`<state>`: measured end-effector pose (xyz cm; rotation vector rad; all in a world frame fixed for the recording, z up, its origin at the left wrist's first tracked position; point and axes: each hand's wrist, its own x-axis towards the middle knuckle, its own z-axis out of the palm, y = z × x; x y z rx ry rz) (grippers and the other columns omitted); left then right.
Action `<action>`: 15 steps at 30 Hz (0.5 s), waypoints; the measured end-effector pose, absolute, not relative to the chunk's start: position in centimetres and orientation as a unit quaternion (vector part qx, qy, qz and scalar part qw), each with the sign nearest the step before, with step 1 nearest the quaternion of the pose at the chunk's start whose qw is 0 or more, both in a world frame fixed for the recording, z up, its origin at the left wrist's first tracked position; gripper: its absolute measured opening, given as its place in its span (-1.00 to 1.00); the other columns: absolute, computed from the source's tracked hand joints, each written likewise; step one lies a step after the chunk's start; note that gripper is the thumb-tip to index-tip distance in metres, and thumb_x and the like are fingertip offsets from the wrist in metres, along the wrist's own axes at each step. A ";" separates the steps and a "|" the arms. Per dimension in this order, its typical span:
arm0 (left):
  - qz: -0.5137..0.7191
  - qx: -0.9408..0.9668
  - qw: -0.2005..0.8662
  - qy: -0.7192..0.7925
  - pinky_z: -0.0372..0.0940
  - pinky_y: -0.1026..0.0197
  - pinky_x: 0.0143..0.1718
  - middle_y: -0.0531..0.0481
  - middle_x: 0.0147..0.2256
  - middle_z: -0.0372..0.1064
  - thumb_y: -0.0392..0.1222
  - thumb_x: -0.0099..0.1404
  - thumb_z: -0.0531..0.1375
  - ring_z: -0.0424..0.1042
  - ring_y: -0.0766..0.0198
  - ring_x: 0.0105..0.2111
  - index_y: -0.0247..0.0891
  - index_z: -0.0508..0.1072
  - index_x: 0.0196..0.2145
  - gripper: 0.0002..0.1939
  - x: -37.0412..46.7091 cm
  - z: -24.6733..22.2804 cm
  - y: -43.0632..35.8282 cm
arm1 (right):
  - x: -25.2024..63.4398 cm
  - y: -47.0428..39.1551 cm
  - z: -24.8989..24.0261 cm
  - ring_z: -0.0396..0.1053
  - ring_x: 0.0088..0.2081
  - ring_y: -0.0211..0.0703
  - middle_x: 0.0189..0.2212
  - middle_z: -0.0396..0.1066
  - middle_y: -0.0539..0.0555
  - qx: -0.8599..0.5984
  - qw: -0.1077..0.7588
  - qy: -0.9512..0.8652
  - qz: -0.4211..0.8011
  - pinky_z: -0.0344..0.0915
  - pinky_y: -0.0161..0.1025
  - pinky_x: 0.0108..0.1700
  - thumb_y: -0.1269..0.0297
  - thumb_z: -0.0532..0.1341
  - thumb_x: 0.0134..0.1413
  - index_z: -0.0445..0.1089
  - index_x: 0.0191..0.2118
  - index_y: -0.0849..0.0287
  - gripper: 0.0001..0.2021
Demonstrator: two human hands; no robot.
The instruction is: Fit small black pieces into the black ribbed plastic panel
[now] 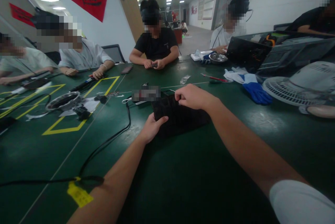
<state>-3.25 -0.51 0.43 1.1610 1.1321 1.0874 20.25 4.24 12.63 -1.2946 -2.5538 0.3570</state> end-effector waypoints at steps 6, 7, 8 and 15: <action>0.464 0.484 0.561 0.485 0.45 -0.06 0.04 -0.09 -0.14 0.64 -0.02 0.07 0.51 0.62 0.00 -0.11 -0.26 0.56 -0.04 -0.47 -3.0 0.8 -0.8 | 20.6 4.2 13.2 0.48 -0.32 -0.17 -0.33 0.60 0.06 -0.467 0.106 -0.866 0.145 0.27 -0.22 -0.19 0.45 0.35 0.22 0.59 -0.15 0.18 -0.89; 0.464 0.485 0.560 0.487 0.45 -0.07 0.05 -0.09 -0.13 0.64 -0.02 0.07 0.51 0.62 -0.01 -0.10 -0.26 0.56 -0.03 -0.47 -3.0 0.8 -0.8 | 20.7 4.3 13.2 0.48 -0.32 -0.17 -0.33 0.60 0.06 -0.468 0.105 -0.865 0.148 0.27 -0.22 -0.19 0.44 0.35 0.22 0.59 -0.14 0.18 -0.89; 0.463 0.485 0.558 0.488 0.45 -0.07 0.05 -0.10 -0.12 0.64 -0.02 0.07 0.51 0.62 -0.01 -0.10 -0.26 0.56 -0.03 -0.46 -3.0 0.9 -0.8 | 20.7 4.3 13.2 0.49 -0.32 -0.17 -0.34 0.60 0.06 -0.468 0.106 -0.865 0.150 0.27 -0.22 -0.19 0.43 0.36 0.22 0.59 -0.14 0.18 -0.88; 0.471 0.480 0.556 0.489 0.45 -0.09 0.10 -0.11 -0.06 0.64 -0.03 0.04 0.52 0.61 -0.04 -0.05 -0.25 0.55 -0.01 -0.43 -2.9 0.8 -0.7 | 20.9 4.7 12.8 0.51 -0.31 -0.17 -0.35 0.61 0.04 -0.466 0.084 -0.866 0.161 0.29 -0.22 -0.20 0.45 0.38 0.16 0.60 -0.13 0.17 -0.84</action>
